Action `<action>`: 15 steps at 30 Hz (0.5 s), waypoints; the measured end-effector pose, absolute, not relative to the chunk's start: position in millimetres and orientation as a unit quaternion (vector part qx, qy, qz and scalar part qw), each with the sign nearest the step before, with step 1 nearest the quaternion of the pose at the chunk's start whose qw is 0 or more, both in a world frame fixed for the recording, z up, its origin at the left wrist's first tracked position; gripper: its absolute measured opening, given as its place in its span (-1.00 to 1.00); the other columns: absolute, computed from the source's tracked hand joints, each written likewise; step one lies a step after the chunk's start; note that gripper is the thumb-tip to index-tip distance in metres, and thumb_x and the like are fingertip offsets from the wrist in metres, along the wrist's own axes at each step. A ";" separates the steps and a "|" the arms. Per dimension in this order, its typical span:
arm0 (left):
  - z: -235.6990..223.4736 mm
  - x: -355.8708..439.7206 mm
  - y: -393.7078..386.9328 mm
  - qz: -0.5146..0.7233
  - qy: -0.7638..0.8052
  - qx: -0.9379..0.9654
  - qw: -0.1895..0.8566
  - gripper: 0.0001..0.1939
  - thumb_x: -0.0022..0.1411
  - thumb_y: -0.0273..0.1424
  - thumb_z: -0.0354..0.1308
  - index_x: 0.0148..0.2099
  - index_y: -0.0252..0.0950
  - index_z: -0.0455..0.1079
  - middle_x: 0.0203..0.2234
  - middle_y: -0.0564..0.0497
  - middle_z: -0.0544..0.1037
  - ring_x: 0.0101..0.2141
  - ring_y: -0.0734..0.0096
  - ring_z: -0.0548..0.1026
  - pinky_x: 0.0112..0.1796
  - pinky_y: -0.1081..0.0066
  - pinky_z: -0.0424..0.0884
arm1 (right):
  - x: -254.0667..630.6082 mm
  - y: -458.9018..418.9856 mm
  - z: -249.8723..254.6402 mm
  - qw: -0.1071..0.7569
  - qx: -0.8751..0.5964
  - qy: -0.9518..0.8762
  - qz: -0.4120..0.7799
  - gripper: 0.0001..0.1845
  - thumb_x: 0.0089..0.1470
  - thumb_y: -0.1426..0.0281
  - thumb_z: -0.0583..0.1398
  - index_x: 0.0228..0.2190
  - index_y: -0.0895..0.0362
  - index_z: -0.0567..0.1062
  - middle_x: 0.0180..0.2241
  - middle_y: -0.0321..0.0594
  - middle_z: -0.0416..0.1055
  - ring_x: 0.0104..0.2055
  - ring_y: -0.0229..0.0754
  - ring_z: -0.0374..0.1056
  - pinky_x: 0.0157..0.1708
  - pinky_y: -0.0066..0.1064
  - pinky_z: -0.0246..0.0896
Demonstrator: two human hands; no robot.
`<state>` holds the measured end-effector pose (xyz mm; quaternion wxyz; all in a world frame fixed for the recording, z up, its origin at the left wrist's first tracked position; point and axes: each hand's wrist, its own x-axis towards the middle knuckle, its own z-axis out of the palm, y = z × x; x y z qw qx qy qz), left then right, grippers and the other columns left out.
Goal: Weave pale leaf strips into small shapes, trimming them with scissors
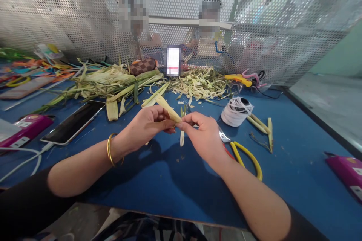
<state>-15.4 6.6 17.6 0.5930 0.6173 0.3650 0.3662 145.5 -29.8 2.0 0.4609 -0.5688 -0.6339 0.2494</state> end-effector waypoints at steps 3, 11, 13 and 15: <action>19.0 -15.5 6.7 0.354 0.359 0.625 0.595 -0.81 0.02 -0.38 0.30 -0.40 -0.35 0.35 -0.58 0.10 0.48 -0.53 0.56 0.46 -0.40 0.50 0.43 | 145.1 -30.8 2.9 0.457 -0.567 -0.643 0.237 -0.82 -0.04 0.29 0.21 -0.56 0.12 0.48 -0.58 -0.32 0.39 -0.49 -0.24 0.23 -0.43 -0.39 0.08; 14.1 -14.6 6.3 0.374 0.340 0.659 0.557 -0.74 0.00 -0.29 0.31 -0.35 -0.37 0.39 -0.48 0.03 0.53 -0.44 0.50 0.47 -0.35 0.48 0.40 | 145.2 -31.0 6.8 0.477 -0.559 -0.626 0.261 -0.78 -0.06 0.25 0.20 -0.60 0.13 0.44 -0.61 -0.32 0.34 -0.52 -0.25 0.18 -0.47 -0.40 0.04; 11.8 -14.6 6.6 0.371 0.350 0.680 0.527 -0.72 -0.08 -0.32 0.36 -0.36 -0.36 0.39 -0.49 0.03 0.53 -0.45 0.48 0.47 -0.39 0.48 0.40 | 145.7 -31.0 6.6 0.472 -0.560 -0.629 0.261 -0.79 -0.06 0.27 0.18 -0.60 0.13 0.43 -0.62 -0.32 0.33 -0.52 -0.25 0.17 -0.47 -0.40 0.03; 10.6 -14.6 6.4 0.372 0.362 0.682 0.515 -0.76 -0.06 -0.34 0.35 -0.40 -0.35 0.39 -0.53 0.04 0.53 -0.47 0.48 0.48 -0.41 0.49 0.40 | 146.5 -30.7 5.5 0.467 -0.562 -0.631 0.261 -0.80 -0.05 0.29 0.18 -0.60 0.12 0.42 -0.62 -0.32 0.32 -0.52 -0.26 0.16 -0.46 -0.40 0.03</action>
